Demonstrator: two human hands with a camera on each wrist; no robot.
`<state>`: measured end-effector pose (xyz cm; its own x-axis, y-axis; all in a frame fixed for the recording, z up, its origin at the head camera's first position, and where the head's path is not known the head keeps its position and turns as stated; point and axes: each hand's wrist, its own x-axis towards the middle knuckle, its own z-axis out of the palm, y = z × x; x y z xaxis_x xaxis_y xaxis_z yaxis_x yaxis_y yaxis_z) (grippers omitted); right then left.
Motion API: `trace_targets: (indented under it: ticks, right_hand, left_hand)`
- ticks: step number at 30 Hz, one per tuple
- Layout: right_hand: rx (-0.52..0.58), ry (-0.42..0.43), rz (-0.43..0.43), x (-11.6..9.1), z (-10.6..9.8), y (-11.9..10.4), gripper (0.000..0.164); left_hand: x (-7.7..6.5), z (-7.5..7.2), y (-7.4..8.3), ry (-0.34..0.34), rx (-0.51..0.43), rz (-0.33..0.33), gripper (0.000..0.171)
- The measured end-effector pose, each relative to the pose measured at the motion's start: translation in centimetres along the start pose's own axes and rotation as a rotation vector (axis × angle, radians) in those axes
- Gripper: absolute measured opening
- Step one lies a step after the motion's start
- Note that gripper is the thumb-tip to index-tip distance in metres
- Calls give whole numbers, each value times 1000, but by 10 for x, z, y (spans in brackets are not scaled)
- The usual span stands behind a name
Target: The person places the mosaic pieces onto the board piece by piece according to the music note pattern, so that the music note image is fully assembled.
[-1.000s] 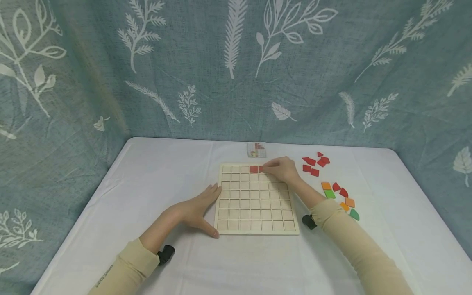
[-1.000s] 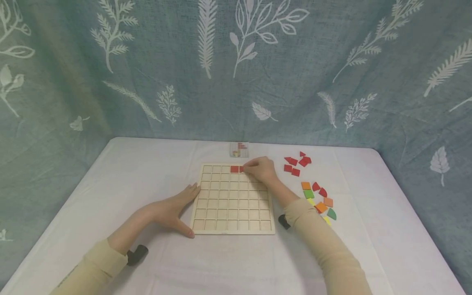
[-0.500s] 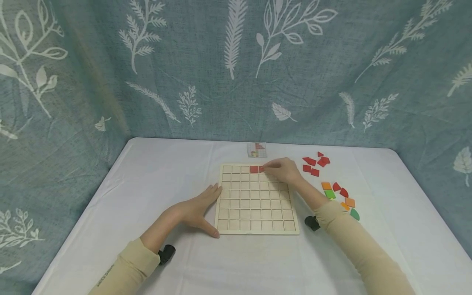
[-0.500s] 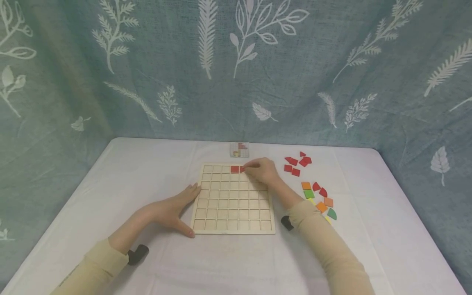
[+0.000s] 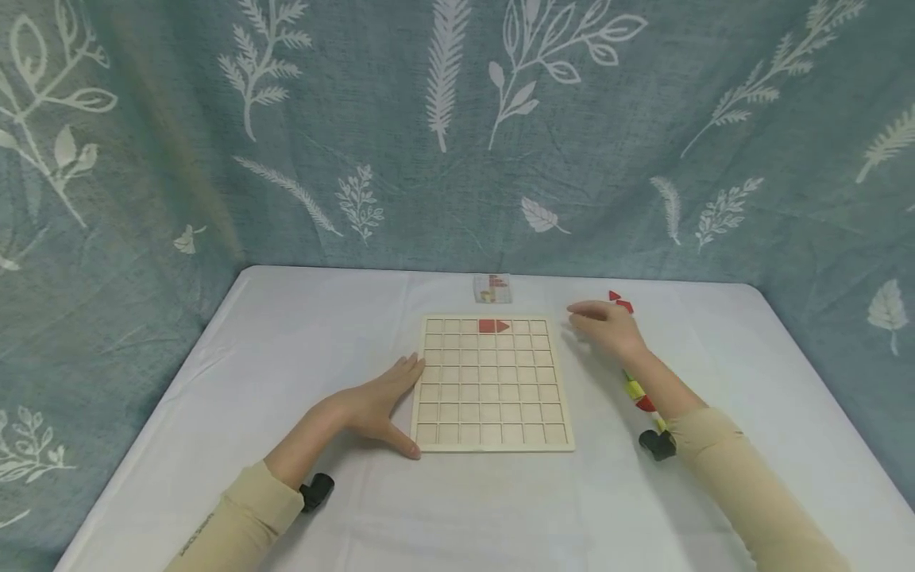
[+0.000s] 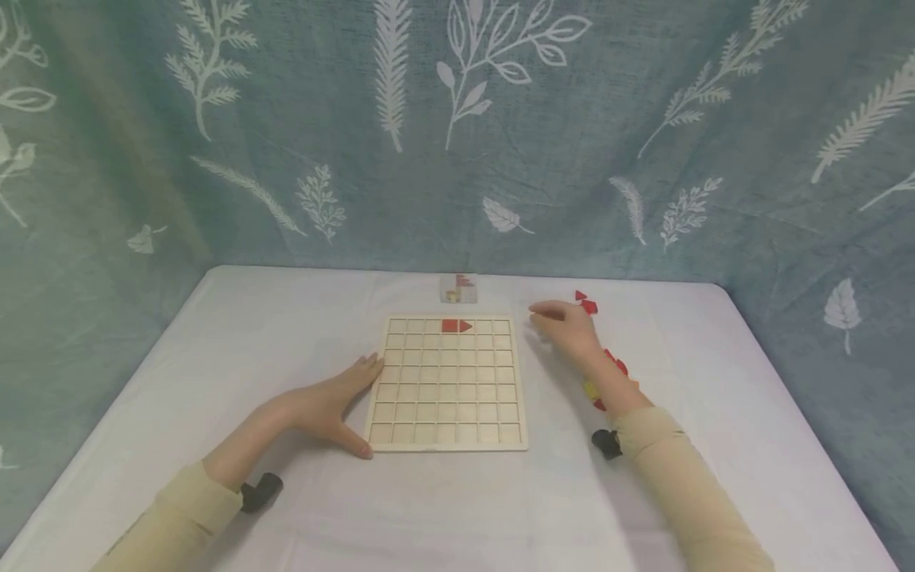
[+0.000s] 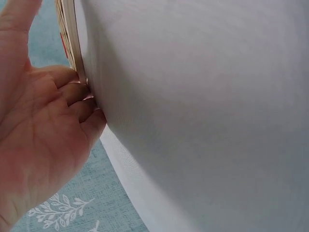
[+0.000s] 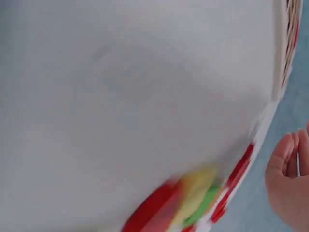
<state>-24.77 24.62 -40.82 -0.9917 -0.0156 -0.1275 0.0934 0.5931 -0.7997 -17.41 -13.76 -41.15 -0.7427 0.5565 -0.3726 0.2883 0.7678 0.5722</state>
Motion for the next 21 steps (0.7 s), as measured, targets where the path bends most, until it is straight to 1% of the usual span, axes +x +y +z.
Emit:
trace_targets:
  ticks: [3, 5, 9, 12, 16, 21]
  right_hand:
    - [6, 16, 30, -3, -16, 14, 39]
    - [-4, 12, 56, -4, -24, 22, 42]
    - [-48, 1, 118, -7, -35, 34, 47]
    - [-71, -9, 154, -7, -39, 39, 50]
    - [-68, -27, 186, -6, -40, 42, 53]
    - [-78, -28, 172, -6, -39, 43, 53]
  left_hand:
    - [0, -1, 0, -1, -2, 1, 133]
    - [0, -1, 1, -1, -1, 2, 134]
    - [1, -1, 0, 3, 3, 5, 134]
    - [1, -2, -1, 1, 1, 10, 134]
    - [1, -2, -1, -1, -3, 14, 134]
    - [1, -2, -1, -3, -1, 17, 133]
